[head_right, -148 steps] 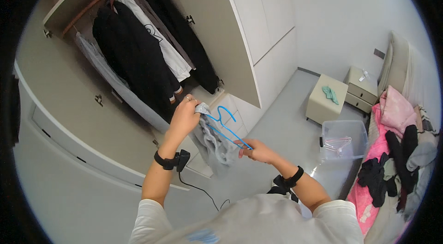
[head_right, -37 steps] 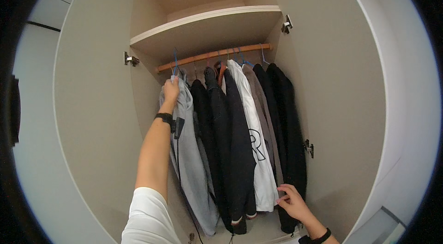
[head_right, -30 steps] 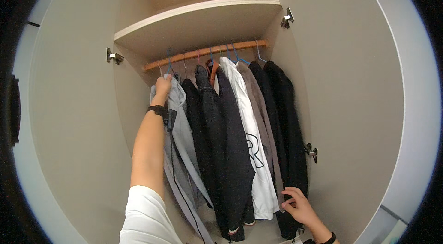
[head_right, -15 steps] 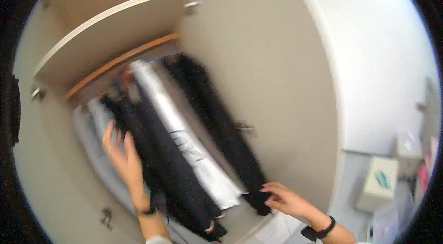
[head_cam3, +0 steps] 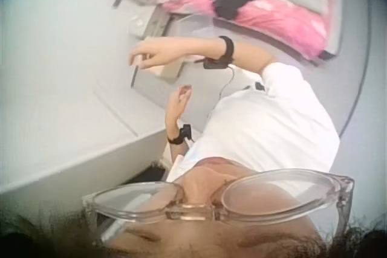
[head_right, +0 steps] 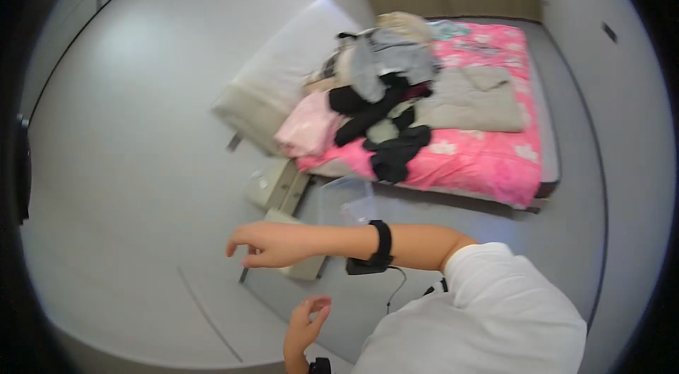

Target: The person takes several pairs of pants and a jacket from a bed and hangs them on hangers before placing them inside a closet.

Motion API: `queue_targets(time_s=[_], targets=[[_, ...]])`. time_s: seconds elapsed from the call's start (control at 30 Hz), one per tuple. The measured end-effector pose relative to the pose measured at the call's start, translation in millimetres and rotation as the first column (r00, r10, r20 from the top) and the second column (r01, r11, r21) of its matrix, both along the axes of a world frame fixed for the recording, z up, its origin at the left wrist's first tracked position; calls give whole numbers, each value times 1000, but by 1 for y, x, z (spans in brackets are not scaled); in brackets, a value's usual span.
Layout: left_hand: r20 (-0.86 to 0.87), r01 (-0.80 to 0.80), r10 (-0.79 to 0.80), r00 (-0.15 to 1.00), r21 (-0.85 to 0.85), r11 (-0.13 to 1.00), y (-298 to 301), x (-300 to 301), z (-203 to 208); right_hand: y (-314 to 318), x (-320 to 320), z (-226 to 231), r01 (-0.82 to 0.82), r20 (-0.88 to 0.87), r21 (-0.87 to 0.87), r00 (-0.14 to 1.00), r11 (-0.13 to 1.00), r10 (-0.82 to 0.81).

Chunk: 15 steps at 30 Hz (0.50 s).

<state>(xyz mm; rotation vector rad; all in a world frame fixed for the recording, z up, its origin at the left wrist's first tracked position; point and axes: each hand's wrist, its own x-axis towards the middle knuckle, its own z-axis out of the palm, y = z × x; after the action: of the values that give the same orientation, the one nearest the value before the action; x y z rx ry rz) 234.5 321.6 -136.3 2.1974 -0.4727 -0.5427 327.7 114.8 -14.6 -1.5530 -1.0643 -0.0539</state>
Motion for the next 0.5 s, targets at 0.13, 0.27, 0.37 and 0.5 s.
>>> queue_targets(time_s=[0.13, 0.27, 0.37, 0.5], targets=[[318, 319, -330, 889, 87, 944, -140, 77, -80, -100, 28, 15, 203, 70, -28, 977, 979, -201], [371, 560, -519, 770, -3, 828, -267, 116, -116, -171, 54, 50, 388, 100, 140, 910, 911, -403], [126, 640, -628, 768, -112, 760, -331, 149, -139, -229, 87, 67, 502, 104, 175, 846, 847, -523], [-57, 638, -660, 749, -209, 742, -406, 209, -201, -297, 144, 81, 640, 20, 174, 757, 748, -653]])
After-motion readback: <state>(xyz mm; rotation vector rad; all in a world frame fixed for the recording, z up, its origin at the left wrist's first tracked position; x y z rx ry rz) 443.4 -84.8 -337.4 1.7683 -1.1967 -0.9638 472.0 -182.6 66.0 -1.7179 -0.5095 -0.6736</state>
